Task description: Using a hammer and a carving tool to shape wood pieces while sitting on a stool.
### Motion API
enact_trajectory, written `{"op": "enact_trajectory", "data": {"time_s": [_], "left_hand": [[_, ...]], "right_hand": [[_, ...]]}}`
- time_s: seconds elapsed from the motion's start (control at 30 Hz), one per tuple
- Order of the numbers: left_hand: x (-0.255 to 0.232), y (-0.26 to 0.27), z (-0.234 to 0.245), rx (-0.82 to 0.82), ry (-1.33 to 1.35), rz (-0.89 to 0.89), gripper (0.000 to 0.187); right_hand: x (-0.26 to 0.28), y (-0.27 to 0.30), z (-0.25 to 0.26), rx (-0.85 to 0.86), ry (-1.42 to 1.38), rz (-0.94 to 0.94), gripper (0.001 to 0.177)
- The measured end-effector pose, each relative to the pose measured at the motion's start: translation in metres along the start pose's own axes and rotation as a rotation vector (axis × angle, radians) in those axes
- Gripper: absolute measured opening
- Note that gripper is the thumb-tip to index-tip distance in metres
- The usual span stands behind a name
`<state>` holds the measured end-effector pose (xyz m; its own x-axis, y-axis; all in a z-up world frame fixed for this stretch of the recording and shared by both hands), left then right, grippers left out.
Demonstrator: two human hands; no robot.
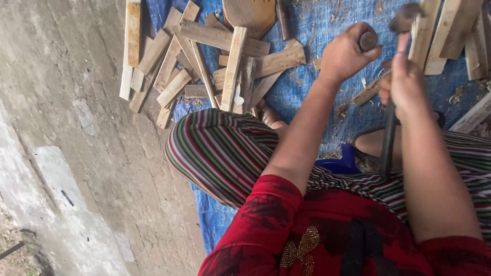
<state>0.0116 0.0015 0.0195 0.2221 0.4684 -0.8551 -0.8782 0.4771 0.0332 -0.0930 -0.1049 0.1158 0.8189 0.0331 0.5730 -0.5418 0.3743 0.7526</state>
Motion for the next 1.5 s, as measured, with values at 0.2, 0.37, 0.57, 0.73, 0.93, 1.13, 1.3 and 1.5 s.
{"op": "enact_trajectory", "data": {"time_s": [0.2,0.37,0.57,0.73,0.93,1.13,1.3,1.5], "left_hand": [[-0.005,-0.002,0.015,-0.058,0.037,-0.091,0.017],[0.031,-0.005,0.036,0.039,0.144,0.015,0.023],[0.06,0.019,0.084,-0.348,0.862,0.073,0.02],[0.19,0.08,0.021,-1.248,1.367,0.761,0.084],[0.11,0.043,0.059,-0.826,1.034,0.406,0.022],[0.06,0.015,0.03,-0.432,0.712,0.185,0.028],[0.033,0.019,0.016,-0.361,0.547,0.06,0.029],[0.017,0.017,0.019,-0.346,0.401,-0.017,0.028]], "right_hand": [[-0.048,-0.071,-0.031,0.095,0.061,-0.132,0.057],[-0.077,-0.093,-0.036,0.133,0.174,-0.03,0.052],[-0.057,-0.076,-0.038,0.136,0.136,-0.181,0.043],[-0.104,-0.112,-0.038,0.061,0.09,0.072,0.056],[-0.064,-0.08,-0.034,0.136,0.206,-0.145,0.051],[-0.065,-0.081,-0.035,0.146,0.175,-0.133,0.049],[-0.064,-0.081,-0.033,0.156,0.199,-0.117,0.054],[-0.071,-0.094,-0.032,0.166,0.198,-0.09,0.058]]}}
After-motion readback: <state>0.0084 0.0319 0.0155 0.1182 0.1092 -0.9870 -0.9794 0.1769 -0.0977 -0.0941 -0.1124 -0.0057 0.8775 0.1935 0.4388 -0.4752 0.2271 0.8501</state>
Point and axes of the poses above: each hand's wrist, its own y-axis away from the middle knuckle, its own z-axis out of the back of the hand, x = y × z, the point moved 2 cm from there along -y, towards the middle knuckle, and after that the axes turned 10 degrees about -z, right-handed, at the moved point
